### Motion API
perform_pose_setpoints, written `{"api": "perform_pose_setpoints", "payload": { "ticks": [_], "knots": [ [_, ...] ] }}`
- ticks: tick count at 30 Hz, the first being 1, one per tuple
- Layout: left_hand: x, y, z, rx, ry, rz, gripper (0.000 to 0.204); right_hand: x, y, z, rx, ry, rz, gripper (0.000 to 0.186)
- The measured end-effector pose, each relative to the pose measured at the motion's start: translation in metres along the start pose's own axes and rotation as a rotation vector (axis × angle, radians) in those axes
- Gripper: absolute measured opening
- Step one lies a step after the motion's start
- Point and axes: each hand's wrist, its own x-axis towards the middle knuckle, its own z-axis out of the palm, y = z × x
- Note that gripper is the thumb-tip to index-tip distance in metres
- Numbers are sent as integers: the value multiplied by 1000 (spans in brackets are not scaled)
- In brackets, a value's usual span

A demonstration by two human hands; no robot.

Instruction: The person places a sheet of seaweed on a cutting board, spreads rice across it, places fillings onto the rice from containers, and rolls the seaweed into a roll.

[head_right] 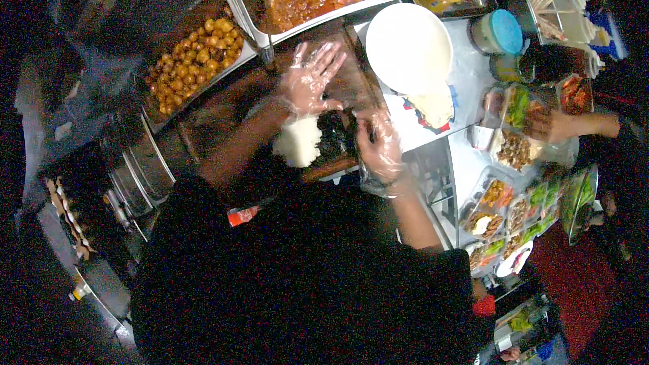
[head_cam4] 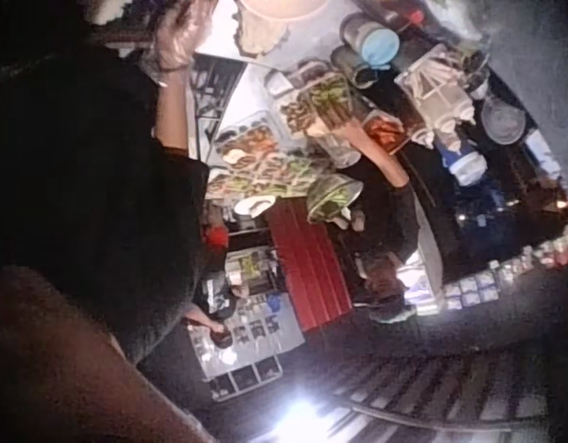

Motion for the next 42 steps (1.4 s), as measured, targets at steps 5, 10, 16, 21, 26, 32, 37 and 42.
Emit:
{"api": "perform_pose_setpoints", "payload": {
  "ticks": [5, 10, 16, 21, 26, 32, 37, 42],
  "knots": [
    [12, -3, 0, -4, 50, 40, 98, 4, -16, 4, -122, -7, 115, 19],
    [2, -20, 6, -819, 295, -169, 48, -1, 19, 26, 67, 41, -90, 15],
    [-176, -22, 6, -263, 582, -316, 31, 74, -26, 62, -531, -226, -554, 48],
    [-265, 39, -4, -1249, 570, -1132, 36, 114, -21, 113, -870, -453, -755, 83],
    [-308, 101, 51, -1433, 969, -1392, 44, 118, -45, 147, -897, -620, -806, 84],
    [-298, 116, 24, -773, 934, -1000, 44, 105, -64, 196, -843, -633, -935, 80],
    [-304, 111, 5, -614, 688, -937, 58, 91, -84, 225, -842, -631, -899, 77],
    [-292, 104, 11, -483, 578, -827, 75, 93, -91, 242, -670, -605, -919, 69]
  ]
}}
